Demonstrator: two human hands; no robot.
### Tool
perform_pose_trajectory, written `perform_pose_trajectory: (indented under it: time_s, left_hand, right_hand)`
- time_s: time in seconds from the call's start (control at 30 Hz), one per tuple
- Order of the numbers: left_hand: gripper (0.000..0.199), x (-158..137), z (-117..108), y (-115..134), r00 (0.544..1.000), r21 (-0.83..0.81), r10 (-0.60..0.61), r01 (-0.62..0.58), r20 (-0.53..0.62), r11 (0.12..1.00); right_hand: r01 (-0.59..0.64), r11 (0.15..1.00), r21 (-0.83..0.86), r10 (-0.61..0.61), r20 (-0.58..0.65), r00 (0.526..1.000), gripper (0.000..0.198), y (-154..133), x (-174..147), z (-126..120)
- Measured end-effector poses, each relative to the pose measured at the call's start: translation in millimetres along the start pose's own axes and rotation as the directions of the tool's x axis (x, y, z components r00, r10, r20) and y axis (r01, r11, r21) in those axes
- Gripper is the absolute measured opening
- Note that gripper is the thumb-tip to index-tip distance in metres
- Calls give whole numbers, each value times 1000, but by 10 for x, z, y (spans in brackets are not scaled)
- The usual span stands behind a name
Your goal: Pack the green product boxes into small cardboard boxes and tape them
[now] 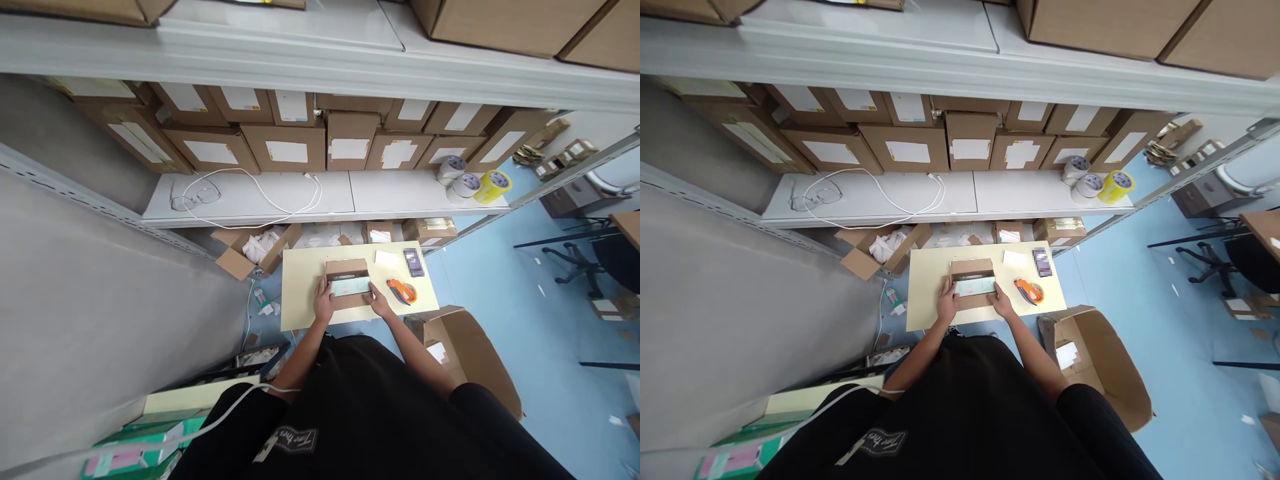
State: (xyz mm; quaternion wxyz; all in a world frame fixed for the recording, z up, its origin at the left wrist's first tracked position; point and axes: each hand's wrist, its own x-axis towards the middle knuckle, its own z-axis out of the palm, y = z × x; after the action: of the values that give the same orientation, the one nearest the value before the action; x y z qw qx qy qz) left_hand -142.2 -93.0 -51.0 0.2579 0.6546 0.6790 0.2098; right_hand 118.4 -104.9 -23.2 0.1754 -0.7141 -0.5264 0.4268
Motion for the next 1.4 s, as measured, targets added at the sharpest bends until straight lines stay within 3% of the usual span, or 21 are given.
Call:
perform_pose_trajectory:
  time_s: [0.1,0.2,0.4,0.53,0.63,0.77,0.93,1.03,1.13,1.27,1.4]
  left_hand:
    - [43,127,-11,-26,991,73,-60,52,116,996]
    - [50,200,-31,-35,974,113,-73,50,215,992]
    - [62,54,-90,-77,955,163,128,-176,269,971]
    - [45,-16,-105,-67,933,195,111,-186,342,963]
    - [23,-7,-107,33,952,241,56,-133,301,961]
    - [20,-109,-110,262,975,258,33,-90,218,962]
    - [17,-647,-11,589,998,225,53,-59,32,973]
    - [20,-1139,93,782,997,192,39,-26,-69,981]
    - [22,-1680,155,960,986,136,-16,39,-166,990]
    - [23,-2360,120,1168,942,55,-111,136,-316,989]
    - [25,-2925,-15,1273,848,3,-204,235,-489,972]
  right_hand:
    - [-31,997,-75,33,26,999,72,-42,-21,22]
    - [-28,994,-102,31,26,999,71,-66,-34,44]
    - [44,999,-13,-44,-12,999,68,-5,-54,118]
    - [104,991,83,-101,-45,994,69,40,-80,125]
    - [140,979,145,-136,-40,990,70,50,-91,31]
    - [182,963,201,-186,0,983,71,71,-83,-241]
    - [282,942,184,-294,37,955,67,178,-142,-561]
    - [415,903,113,-426,99,899,61,263,-271,-639]
    - [577,817,-27,-548,276,789,72,321,-474,-642]
    - [776,595,-209,-603,523,602,101,301,-802,-534]
    - [882,382,-274,-675,569,469,80,123,-1126,-272]
